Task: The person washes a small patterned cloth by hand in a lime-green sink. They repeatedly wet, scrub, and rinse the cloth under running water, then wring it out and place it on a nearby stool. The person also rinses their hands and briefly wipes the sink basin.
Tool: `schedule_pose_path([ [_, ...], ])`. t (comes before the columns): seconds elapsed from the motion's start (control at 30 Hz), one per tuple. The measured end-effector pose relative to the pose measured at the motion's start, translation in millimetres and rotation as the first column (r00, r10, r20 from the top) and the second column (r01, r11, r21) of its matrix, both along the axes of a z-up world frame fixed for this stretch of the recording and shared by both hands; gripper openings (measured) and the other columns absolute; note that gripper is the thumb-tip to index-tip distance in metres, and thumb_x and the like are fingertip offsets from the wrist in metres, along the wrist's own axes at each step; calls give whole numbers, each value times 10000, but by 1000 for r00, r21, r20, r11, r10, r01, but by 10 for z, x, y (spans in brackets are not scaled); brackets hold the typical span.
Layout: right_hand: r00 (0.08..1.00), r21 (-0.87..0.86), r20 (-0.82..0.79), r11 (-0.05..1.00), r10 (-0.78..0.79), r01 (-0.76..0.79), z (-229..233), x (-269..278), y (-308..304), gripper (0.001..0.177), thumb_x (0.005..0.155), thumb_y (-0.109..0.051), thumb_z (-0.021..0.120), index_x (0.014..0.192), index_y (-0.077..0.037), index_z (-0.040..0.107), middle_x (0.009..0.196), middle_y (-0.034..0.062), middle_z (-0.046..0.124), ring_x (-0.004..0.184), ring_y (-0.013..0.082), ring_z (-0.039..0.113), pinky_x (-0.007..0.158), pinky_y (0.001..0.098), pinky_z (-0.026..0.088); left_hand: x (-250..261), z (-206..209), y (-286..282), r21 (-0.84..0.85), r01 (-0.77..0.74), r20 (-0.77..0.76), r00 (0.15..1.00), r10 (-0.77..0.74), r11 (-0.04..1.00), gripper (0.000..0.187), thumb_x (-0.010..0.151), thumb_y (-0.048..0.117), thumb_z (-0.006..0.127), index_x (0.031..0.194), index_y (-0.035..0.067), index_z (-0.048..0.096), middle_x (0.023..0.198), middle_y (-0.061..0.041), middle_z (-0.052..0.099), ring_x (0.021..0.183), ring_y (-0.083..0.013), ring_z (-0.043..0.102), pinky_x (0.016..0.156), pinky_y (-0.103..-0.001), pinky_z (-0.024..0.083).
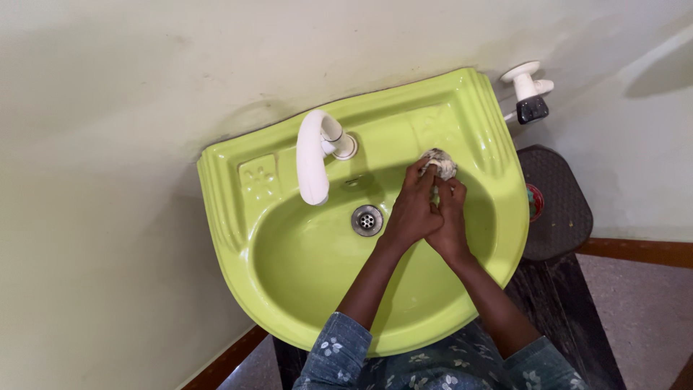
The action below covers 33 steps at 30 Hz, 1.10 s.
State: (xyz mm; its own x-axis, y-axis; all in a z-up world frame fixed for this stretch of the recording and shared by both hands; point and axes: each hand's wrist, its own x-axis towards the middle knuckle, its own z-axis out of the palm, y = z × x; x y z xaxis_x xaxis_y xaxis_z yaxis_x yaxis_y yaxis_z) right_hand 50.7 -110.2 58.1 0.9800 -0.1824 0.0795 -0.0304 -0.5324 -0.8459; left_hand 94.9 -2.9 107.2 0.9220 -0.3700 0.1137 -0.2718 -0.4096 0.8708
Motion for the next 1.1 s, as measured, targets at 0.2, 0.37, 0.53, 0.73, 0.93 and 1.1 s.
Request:
schedule_pose_path([
  [0.2,981,-422,179,906,76,7,438,152,-7,719,777,-20,720,1462,6,504,1453,265,464,1353,461,417,1142,542,353,-22,140,114,-33,-173,5,985,173,984,747,722,-10,646,1438,-107,459,1461,-312,402,1336,-477,478,1022,-448,507],
  [0.37,952,-472,157,866,264,-163,480,547,4,720,699,-19,694,1398,24,526,1480,272,480,1426,489,375,1193,545,309,-15,83,386,27,-314,50,949,312,949,651,793,35,694,1406,-84,509,1407,-288,468,1317,-445,508,1086,-462,469],
  [0.53,908,-528,136,804,396,-272,493,557,301,706,696,21,665,1394,15,562,1474,254,511,1400,467,419,1219,515,335,-69,-13,768,110,-399,125,914,385,911,678,783,21,710,1419,-88,501,1398,-297,484,1322,-460,496,1087,-476,454],
  [0.73,891,-404,88,834,445,-377,492,534,948,620,730,-50,744,1326,37,595,1364,267,547,1305,485,446,1129,540,378,-101,17,1231,204,-501,129,866,484,841,751,745,12,726,1438,-103,461,1396,-314,487,1307,-483,466,1101,-505,406],
  [0.93,833,-419,59,771,551,-480,471,441,1483,632,742,39,706,1360,-64,627,1374,210,585,1310,426,519,1073,525,459,-205,54,1750,336,-608,267,794,546,719,733,743,2,741,1403,-147,460,1432,-340,414,1335,-489,433,1105,-546,393],
  [1.1,737,-392,-31,670,675,-630,602,482,1860,780,758,35,693,1502,-44,474,1411,205,547,1290,421,499,968,539,484,-374,168,2045,339,-668,320,744,587,662,684,767,-23,691,1409,-118,473,1460,-320,411,1354,-481,436,1107,-522,401],
])
